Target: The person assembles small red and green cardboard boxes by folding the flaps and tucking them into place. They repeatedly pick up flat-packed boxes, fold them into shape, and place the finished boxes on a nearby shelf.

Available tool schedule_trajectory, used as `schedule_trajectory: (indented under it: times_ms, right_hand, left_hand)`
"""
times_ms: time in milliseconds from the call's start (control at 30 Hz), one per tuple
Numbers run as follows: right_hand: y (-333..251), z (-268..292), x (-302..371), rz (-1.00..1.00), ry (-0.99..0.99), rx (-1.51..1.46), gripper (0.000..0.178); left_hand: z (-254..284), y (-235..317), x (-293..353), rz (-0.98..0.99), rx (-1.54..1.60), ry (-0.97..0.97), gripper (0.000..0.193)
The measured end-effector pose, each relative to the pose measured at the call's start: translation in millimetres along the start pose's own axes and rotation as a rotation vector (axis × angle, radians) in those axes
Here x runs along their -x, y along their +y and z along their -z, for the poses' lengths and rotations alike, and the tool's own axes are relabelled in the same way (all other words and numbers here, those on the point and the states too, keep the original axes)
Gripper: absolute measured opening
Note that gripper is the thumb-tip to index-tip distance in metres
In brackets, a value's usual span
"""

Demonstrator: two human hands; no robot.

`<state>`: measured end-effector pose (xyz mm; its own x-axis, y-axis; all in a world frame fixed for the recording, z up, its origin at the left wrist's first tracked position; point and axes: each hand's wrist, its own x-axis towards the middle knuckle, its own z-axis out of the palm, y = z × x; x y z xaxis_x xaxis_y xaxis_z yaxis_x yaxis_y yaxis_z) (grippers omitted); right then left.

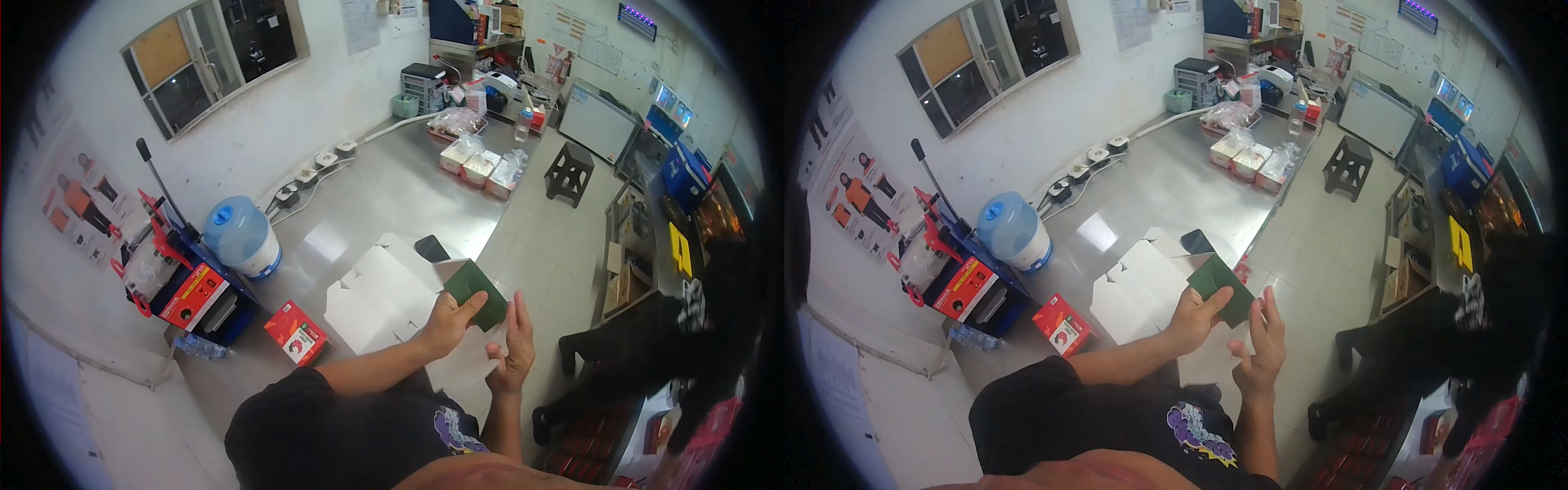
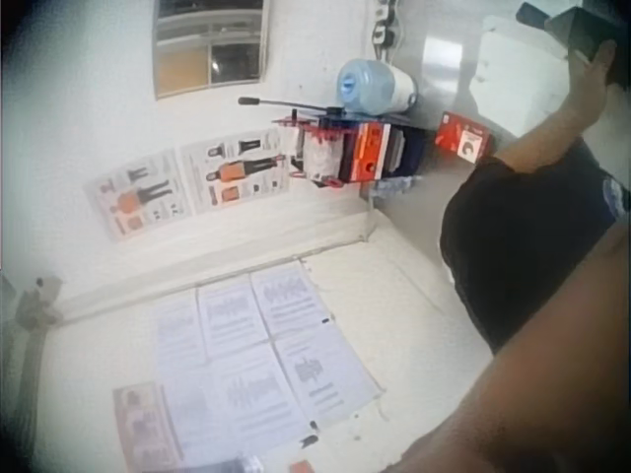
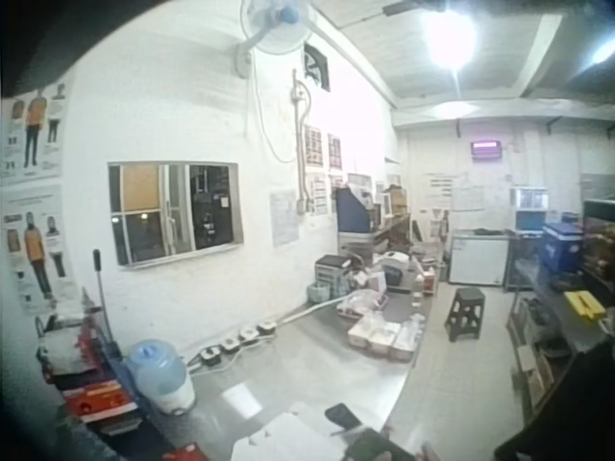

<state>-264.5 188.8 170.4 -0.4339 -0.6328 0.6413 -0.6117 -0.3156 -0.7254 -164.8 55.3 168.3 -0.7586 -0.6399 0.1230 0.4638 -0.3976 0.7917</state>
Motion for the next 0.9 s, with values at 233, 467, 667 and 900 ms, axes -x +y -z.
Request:
schedule_trajectory:
  times_ms: [233,467,667,900]
  right_hand:
    - [-8,24,-19,-0.248,-0.3,-0.571,0.09]
    - [9,3,-7,-0.327,0.079,-0.775,0.078]
    - [17,-13,-14,-0.096,0.143,0.056,0.052]
    - [12,-1,-16,-0.121,0.014,0.153,0.042]
  left_hand:
    - [-7,17,0,-0.018,0.299,0.096,0.028]
    - [2,7,-12,-0.028,0.281,0.028,0.028]
    - [4,-7,-11,-0.024,-0.226,-0.068,0.042]
    - [11,-2,-9,0.094,-0.114,-0.125,0.036]
